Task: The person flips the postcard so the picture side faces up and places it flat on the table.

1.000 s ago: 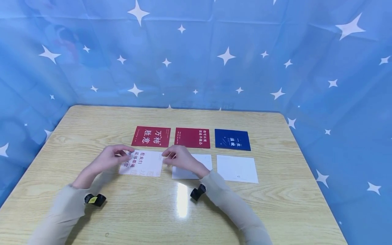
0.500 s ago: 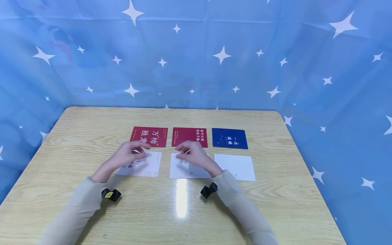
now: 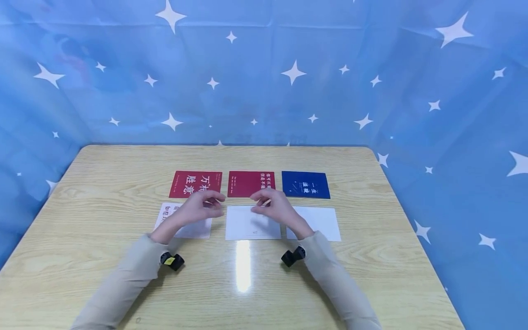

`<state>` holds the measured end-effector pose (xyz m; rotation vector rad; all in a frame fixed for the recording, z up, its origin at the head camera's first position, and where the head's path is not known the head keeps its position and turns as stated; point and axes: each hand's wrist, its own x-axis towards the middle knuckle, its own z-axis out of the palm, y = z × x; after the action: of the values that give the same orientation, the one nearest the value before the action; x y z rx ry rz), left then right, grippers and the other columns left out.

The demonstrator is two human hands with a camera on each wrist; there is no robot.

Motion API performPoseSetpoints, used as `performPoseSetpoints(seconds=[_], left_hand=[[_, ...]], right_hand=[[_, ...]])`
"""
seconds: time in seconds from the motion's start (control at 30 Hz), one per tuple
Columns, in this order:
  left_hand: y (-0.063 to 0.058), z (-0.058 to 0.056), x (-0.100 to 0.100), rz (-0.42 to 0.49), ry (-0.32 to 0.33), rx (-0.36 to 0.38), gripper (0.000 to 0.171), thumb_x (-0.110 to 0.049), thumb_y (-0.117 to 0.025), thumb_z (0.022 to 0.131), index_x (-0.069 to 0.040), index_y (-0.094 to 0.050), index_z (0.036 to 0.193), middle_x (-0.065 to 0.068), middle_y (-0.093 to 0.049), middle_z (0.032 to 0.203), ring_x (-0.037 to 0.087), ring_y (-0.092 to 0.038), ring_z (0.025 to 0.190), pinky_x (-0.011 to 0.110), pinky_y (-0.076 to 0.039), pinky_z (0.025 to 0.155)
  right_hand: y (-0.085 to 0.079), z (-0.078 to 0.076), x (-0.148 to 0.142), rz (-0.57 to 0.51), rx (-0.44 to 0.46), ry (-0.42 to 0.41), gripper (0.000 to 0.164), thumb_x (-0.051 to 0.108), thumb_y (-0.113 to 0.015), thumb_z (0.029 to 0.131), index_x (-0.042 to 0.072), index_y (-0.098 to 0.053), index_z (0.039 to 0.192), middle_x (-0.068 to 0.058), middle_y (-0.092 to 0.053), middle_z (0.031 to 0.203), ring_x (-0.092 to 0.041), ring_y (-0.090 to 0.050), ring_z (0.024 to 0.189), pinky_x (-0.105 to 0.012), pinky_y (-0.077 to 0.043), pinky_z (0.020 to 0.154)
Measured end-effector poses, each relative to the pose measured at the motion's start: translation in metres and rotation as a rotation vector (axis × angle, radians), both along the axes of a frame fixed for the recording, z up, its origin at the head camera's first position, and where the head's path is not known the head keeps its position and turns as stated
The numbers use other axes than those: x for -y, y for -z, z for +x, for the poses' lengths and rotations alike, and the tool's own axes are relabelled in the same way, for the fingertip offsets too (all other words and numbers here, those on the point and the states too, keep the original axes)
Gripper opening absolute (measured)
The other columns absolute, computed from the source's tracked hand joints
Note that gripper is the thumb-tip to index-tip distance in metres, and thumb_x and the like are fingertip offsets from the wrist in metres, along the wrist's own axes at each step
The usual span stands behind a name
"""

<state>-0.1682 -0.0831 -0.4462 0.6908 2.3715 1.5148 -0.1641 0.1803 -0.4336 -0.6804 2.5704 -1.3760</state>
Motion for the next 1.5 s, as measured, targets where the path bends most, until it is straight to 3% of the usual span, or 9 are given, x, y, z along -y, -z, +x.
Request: performPoseSetpoints(seconds=[0.23, 0.6, 0.77, 0.97, 1.23, 1.5], left_hand=[[0.005, 0.003, -0.023, -0.106, -0.023, 0.002, 0.053, -0.011, -0.079, 0.074, 0.004, -0.057, 0.120, 0.016, -0.060, 0.115, 0.029, -0.058, 0.106, 0.036, -0.047, 0.092], [0.011, 0.001, -0.035, -0.166, -0.063, 0.004, 0.056, -0.007, -0.080, 0.070, 0.005, -0.057, 0.119, 0.012, -0.061, 0.109, 0.026, -0.056, 0.101, 0.034, -0.048, 0.088], [0.010, 0.000, -0.038, -0.216, -0.068, -0.004, 0.053, -0.004, -0.080, 0.068, 0.006, -0.058, 0.115, 0.012, -0.059, 0.106, 0.026, -0.054, 0.099, 0.035, -0.047, 0.088], [0.011, -0.002, -0.041, -0.267, -0.078, -0.028, 0.048, -0.001, -0.080, 0.065, 0.005, -0.059, 0.107, 0.011, -0.057, 0.099, 0.023, -0.052, 0.092, 0.034, -0.047, 0.085], [0.011, -0.001, -0.045, -0.275, -0.067, -0.055, 0.042, 0.004, -0.078, 0.062, 0.004, -0.057, 0.098, 0.011, -0.054, 0.092, 0.021, -0.048, 0.084, 0.031, -0.046, 0.078], [0.011, -0.002, -0.047, -0.341, -0.059, -0.046, 0.043, 0.002, -0.079, 0.063, 0.005, -0.059, 0.102, 0.011, -0.053, 0.092, 0.021, -0.046, 0.087, 0.033, -0.044, 0.081]], right_hand=[[0.004, 0.002, -0.011, 0.041, 0.025, 0.027, 0.036, 0.010, -0.076, 0.078, -0.002, -0.064, 0.110, -0.018, -0.064, 0.106, -0.032, -0.059, 0.091, -0.034, -0.051, 0.072], [0.015, 0.003, -0.018, 0.206, 0.052, 0.067, 0.049, 0.011, -0.082, 0.070, 0.004, -0.063, 0.115, -0.011, -0.061, 0.114, -0.027, -0.055, 0.103, -0.042, -0.047, 0.087], [0.021, 0.002, -0.018, 0.259, 0.014, 0.052, 0.048, 0.009, -0.084, 0.067, 0.003, -0.064, 0.111, -0.012, -0.061, 0.112, -0.028, -0.051, 0.104, -0.044, -0.041, 0.093], [0.020, 0.002, -0.015, 0.384, -0.025, 0.056, 0.048, 0.014, -0.085, 0.066, 0.004, -0.064, 0.109, -0.011, -0.060, 0.108, -0.027, -0.049, 0.102, -0.043, -0.041, 0.090], [0.015, -0.002, -0.013, 0.443, 0.035, 0.066, 0.045, 0.018, -0.086, 0.066, 0.007, -0.062, 0.104, -0.007, -0.057, 0.101, -0.024, -0.045, 0.099, -0.038, -0.042, 0.086], [0.014, -0.011, -0.012, 0.471, 0.009, -0.022, 0.047, 0.018, -0.087, 0.064, 0.002, -0.059, 0.098, -0.006, -0.055, 0.093, -0.024, -0.044, 0.094, -0.036, -0.040, 0.084]])
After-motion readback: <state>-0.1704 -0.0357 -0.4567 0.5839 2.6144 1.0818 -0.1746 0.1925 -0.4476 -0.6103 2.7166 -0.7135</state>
